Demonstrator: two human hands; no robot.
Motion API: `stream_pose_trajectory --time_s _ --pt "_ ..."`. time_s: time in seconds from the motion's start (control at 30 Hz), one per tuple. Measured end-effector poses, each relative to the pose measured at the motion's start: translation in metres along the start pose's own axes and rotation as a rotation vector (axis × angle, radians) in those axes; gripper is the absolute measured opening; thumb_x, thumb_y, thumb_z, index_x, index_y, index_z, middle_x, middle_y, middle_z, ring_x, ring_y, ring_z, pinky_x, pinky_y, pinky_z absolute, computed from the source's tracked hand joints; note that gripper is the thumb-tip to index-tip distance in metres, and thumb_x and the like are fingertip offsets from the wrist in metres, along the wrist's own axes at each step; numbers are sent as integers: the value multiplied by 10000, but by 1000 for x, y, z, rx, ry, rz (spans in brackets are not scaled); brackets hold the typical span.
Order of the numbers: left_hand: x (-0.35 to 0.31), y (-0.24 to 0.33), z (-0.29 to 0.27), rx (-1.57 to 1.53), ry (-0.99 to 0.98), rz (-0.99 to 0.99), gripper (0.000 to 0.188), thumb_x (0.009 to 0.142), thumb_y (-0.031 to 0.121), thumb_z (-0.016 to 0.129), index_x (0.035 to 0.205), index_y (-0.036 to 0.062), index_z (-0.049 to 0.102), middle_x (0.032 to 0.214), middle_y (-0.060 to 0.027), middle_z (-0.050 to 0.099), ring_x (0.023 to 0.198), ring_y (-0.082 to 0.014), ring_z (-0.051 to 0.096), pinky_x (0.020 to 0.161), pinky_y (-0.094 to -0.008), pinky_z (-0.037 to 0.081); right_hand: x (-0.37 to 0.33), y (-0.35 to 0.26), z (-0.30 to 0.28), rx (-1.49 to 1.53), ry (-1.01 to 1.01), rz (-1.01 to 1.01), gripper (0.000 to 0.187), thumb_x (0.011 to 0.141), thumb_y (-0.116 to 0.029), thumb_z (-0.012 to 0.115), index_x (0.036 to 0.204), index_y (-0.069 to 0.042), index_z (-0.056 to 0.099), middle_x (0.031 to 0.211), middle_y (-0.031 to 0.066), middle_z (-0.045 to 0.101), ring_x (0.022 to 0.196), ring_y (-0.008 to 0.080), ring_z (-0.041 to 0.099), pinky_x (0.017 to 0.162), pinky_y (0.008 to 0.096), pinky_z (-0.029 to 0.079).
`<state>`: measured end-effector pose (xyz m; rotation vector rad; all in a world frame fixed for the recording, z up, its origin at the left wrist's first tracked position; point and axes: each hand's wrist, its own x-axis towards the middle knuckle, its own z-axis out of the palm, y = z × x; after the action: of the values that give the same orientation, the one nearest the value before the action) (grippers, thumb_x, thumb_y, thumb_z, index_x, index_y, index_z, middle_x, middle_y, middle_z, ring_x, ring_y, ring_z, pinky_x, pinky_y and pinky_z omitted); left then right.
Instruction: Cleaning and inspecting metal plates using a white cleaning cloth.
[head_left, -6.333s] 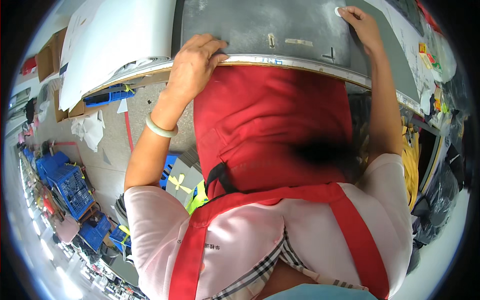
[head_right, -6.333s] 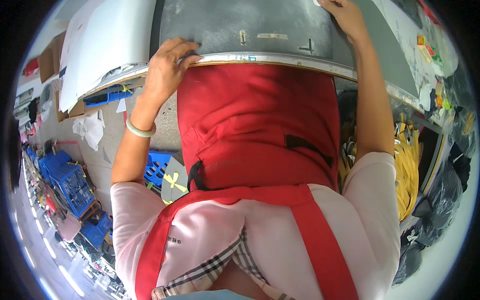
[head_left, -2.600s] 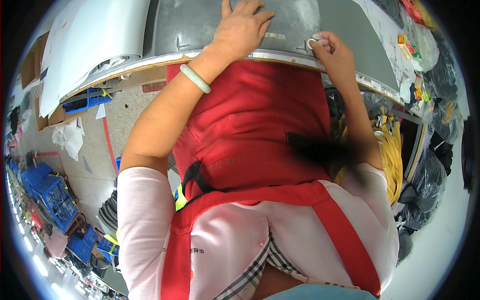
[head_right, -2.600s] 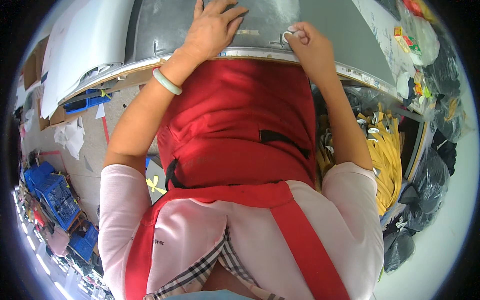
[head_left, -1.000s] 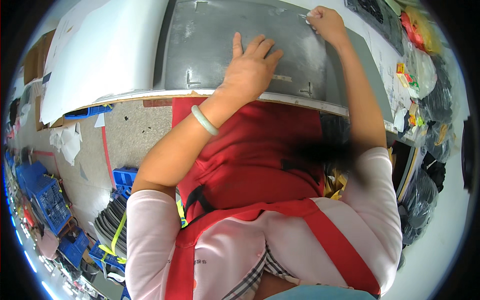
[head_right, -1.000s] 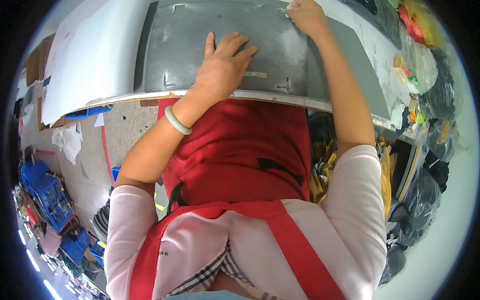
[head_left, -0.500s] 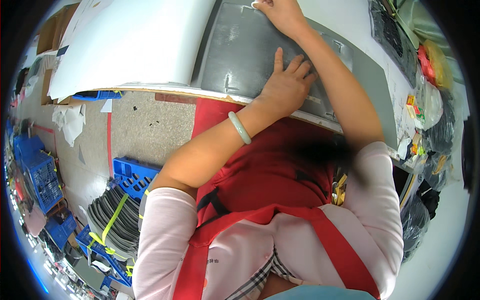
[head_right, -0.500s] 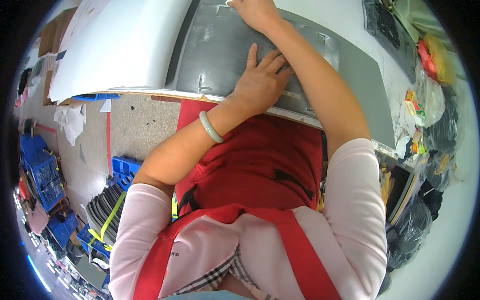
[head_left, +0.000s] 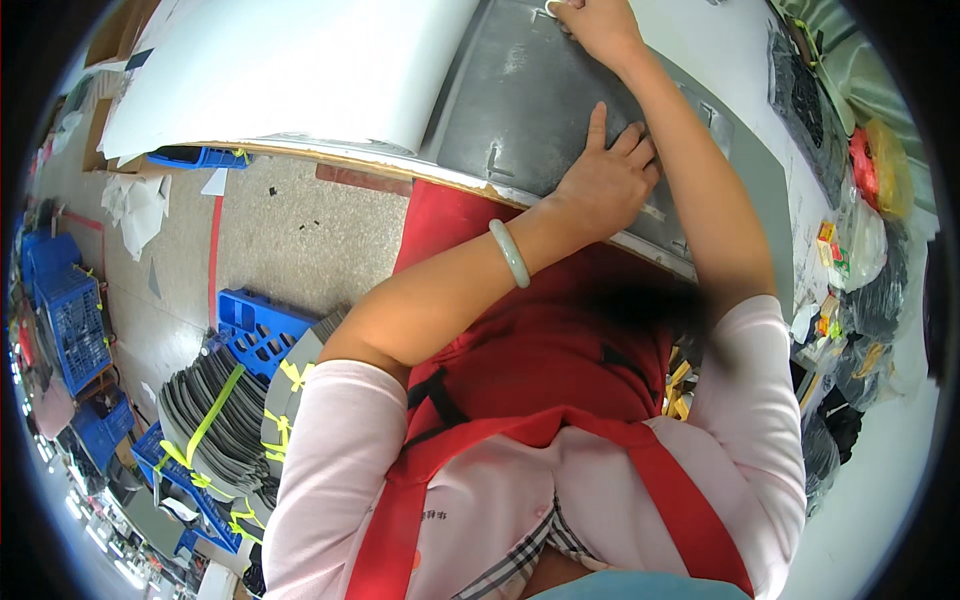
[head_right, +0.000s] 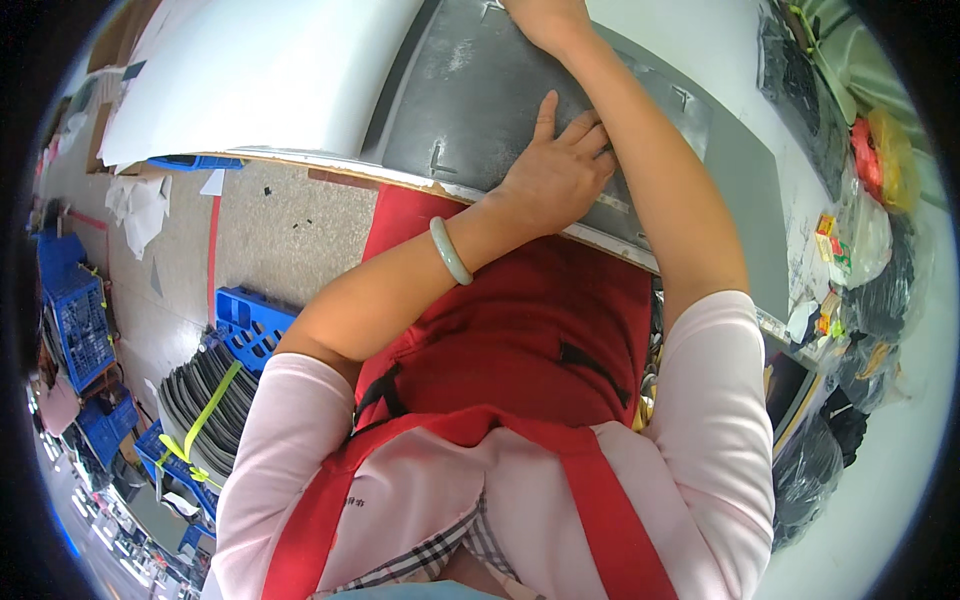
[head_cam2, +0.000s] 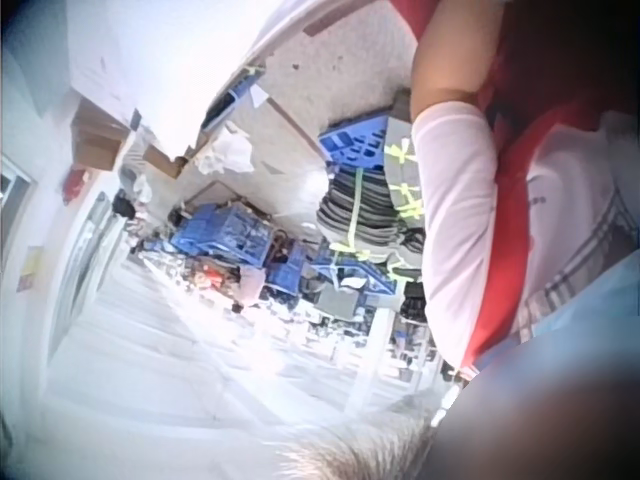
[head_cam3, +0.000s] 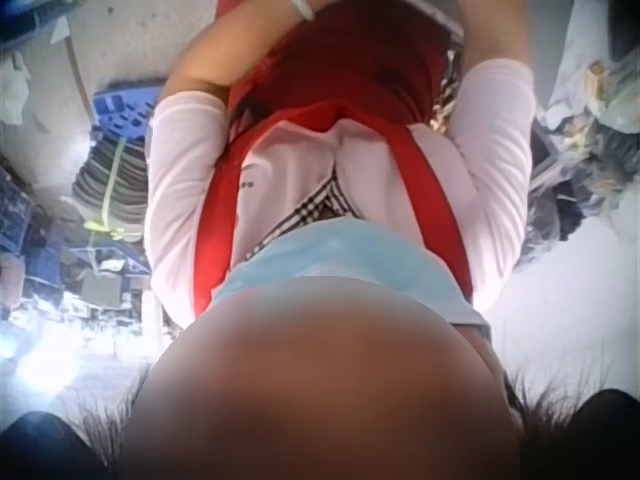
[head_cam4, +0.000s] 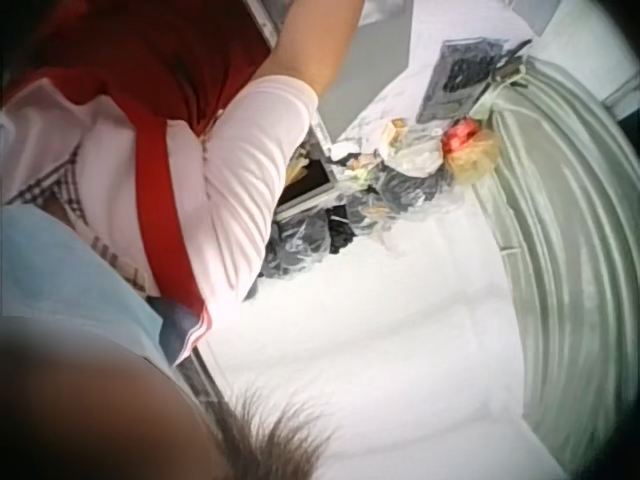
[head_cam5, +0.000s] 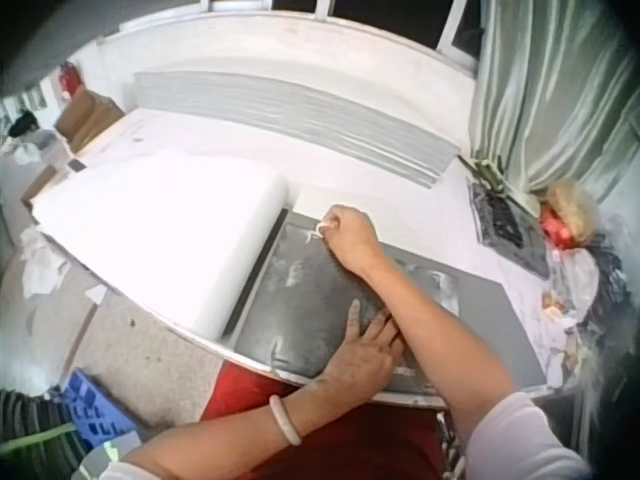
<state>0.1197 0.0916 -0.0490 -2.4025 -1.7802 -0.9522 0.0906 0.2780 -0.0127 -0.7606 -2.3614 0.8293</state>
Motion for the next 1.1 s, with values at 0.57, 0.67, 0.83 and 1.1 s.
stream_pose_trajectory --time_s 0.57,0.67,0.83,1.1 --pt "0 -1 -12 180 -192 15 318 970 235 551 1175 41 697 1355 -129 546 1348 -315 452 1121 -742 227 11 -5 22 202 36 375 86 834 -60 627 809 21 633 661 113 664 546 187 656 516 315 557" --pt "-2 -4 -3 52 13 16 333 965 233 555 1198 33 683 1359 -142 544 1327 -306 467 1120 -740 233 15 -8 18 172 -35 400 86 846 -68 630 817 13 639 670 110 667 549 185 654 512 313 554" --pt "-1 -2 -1 105 -54 7 355 959 235 552 1246 51 655 1374 -127 544 1351 -308 457 1119 -722 253 -25 -10 9 329 -94 429 97 921 -113 656 941 -18 658 786 82 695 645 150 669 595 299 563" --pt "-9 -11 23 -280 55 -72 393 937 307 570 1291 145 628 1393 -112 542 1353 -308 468 1119 -694 258 -118 -101 5 382 -369 382 165 911 -166 702 945 -10 658 743 39 658 614 85 610 547 234 505"
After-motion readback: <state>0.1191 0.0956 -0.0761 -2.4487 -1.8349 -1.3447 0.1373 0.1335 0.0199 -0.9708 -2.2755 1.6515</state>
